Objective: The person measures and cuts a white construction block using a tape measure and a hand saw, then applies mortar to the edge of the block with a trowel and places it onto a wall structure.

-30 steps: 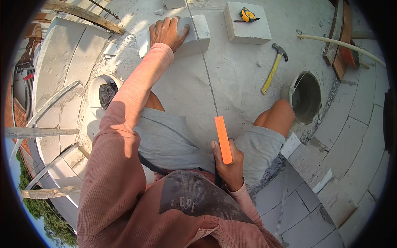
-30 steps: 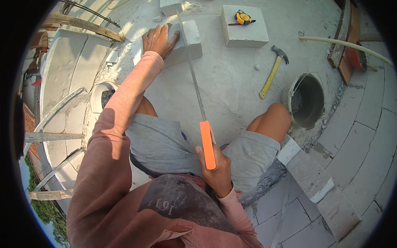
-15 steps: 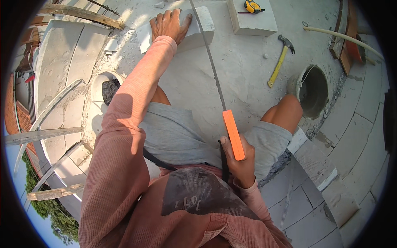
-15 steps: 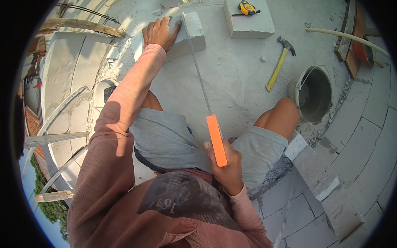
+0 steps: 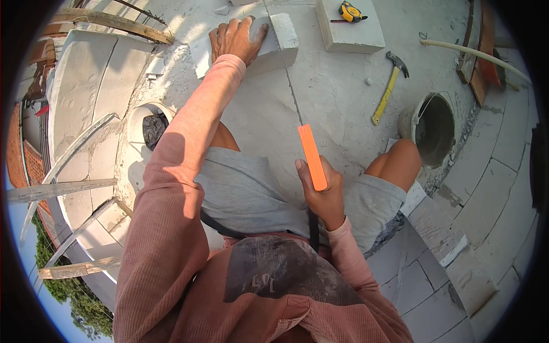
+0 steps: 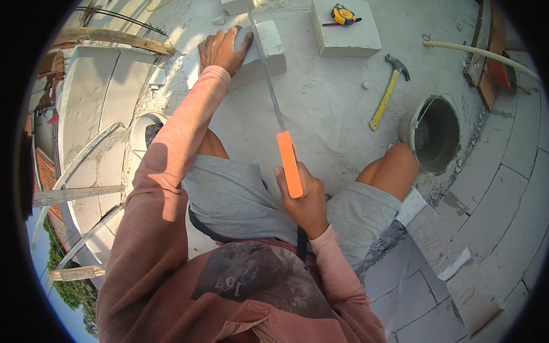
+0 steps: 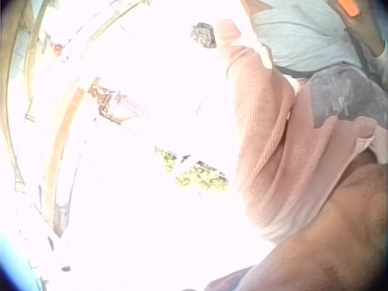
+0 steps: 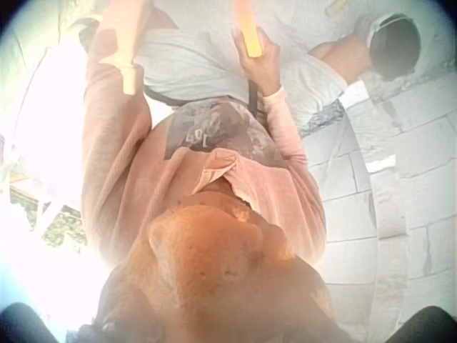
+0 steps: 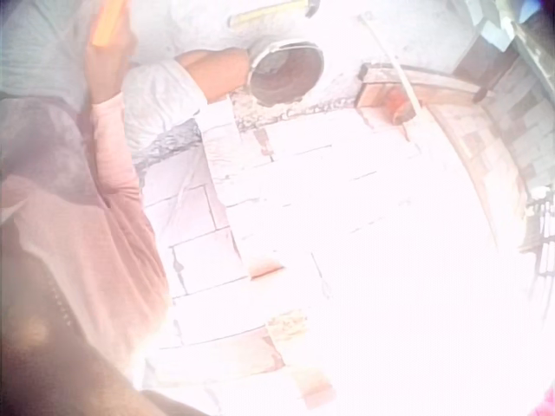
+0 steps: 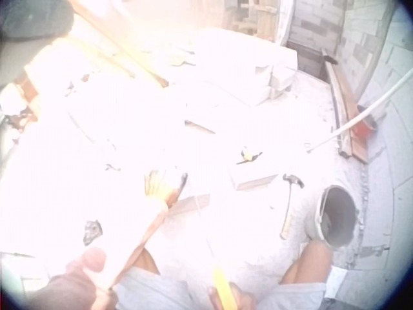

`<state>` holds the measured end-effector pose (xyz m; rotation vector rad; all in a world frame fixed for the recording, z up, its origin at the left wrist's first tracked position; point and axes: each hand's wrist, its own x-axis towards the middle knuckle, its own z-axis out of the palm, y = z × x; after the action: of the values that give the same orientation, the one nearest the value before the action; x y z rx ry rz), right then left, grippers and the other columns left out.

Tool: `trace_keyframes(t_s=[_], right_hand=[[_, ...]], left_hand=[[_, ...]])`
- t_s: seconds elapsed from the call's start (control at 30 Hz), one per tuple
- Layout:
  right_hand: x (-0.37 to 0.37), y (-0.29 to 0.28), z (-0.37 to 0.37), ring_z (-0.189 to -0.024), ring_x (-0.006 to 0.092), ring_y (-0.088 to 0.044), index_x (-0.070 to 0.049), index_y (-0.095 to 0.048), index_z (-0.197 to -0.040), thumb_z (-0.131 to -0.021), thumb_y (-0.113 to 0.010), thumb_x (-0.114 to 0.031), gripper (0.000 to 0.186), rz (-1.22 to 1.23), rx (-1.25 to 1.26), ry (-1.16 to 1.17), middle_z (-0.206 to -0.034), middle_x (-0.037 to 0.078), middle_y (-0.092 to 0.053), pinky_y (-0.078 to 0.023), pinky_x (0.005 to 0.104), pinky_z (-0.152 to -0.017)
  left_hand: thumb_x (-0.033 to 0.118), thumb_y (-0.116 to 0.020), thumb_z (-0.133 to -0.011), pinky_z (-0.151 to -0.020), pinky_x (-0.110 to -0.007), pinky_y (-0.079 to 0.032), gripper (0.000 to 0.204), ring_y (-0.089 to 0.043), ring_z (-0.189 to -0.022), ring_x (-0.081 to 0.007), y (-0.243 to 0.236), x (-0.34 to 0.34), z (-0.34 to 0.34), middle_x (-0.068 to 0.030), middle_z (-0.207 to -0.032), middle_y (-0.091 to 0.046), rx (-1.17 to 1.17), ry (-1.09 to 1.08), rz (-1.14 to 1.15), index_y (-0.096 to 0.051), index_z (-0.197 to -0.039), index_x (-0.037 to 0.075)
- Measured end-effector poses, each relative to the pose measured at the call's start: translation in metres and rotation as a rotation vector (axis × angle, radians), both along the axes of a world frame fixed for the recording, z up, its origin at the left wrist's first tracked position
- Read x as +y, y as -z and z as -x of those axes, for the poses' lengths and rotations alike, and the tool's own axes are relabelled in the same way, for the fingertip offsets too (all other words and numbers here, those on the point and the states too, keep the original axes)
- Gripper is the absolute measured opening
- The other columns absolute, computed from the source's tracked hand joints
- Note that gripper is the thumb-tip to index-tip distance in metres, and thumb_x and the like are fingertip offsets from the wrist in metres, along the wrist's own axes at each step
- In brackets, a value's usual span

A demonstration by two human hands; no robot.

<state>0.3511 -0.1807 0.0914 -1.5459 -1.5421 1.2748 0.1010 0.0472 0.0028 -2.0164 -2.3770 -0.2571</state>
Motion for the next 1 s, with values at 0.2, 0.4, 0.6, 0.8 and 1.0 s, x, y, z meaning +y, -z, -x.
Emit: trace_keyframes(t_s=[0.2, 0.4, 0.6, 0.8, 1.0], right_hand=[[-0.023, 0.002, 0.001, -0.050, 0.0198, -0.050, 0.003, -0.061, -0.086, -0.095, -0.073, -0.014, 0.023, -0.050, 0.040, 0.024, -0.063, 0.015, -0.056, -0.044, 0.0329, -0.051], [-0.022, -0.001, -0.005, -0.050, 0.0162, -0.048, 0.002, -0.061, -0.085, -0.095, -0.072, -0.012, 0.021, 0.013, 0.040, 0.052, -0.063, 0.013, -0.054, -0.042, 0.0318, -0.051], [0.013, 0.019, 0.016, -0.048, 0.0160, -0.046, 0.001, -0.058, -0.082, -0.095, -0.072, -0.013, 0.024, -0.045, 0.105, 0.056, -0.060, 0.013, -0.052, -0.041, 0.0317, -0.050], [-0.040, -0.012, -0.020, -0.052, 0.0163, -0.056, 0.002, -0.062, -0.088, -0.094, -0.072, -0.012, 0.018, 0.048, 0.013, 0.067, -0.061, 0.013, -0.054, -0.045, 0.0335, -0.053], [0.036, 0.018, 0.013, -0.050, 0.0198, -0.038, 0.001, -0.056, -0.082, -0.097, -0.070, -0.016, 0.027, 0.026, 0.072, -0.004, -0.060, 0.013, -0.051, -0.040, 0.0344, -0.050]], left_hand=[[0.060, -0.046, -0.101, -0.112, -0.044, -0.030, 0.058, -0.054, -0.127, -0.0272, 0.004, -0.003, 0.011, -0.0082, -0.128, -0.066, -0.009, -0.031, -0.041, -0.063, -0.136, 0.017], [0.059, -0.046, -0.101, -0.111, -0.044, -0.030, 0.058, -0.055, -0.125, -0.0276, -0.002, 0.001, 0.003, -0.0078, -0.129, -0.065, -0.006, 0.007, -0.030, -0.063, -0.136, 0.017], [0.060, -0.046, -0.101, -0.112, -0.045, -0.030, 0.058, -0.053, -0.127, -0.0270, 0.006, -0.004, 0.007, -0.0088, -0.130, -0.065, -0.008, -0.011, -0.057, -0.063, -0.136, 0.017], [0.061, -0.045, -0.101, -0.114, -0.044, -0.028, 0.059, -0.052, -0.129, -0.0262, -0.001, 0.003, 0.004, -0.0086, -0.131, -0.064, -0.028, 0.002, -0.042, -0.063, -0.136, 0.017], [0.062, -0.045, -0.101, -0.112, -0.043, -0.029, 0.060, -0.053, -0.125, -0.0254, 0.004, 0.002, 0.009, -0.0067, -0.130, -0.065, -0.020, -0.040, -0.020, -0.063, -0.136, 0.018]])
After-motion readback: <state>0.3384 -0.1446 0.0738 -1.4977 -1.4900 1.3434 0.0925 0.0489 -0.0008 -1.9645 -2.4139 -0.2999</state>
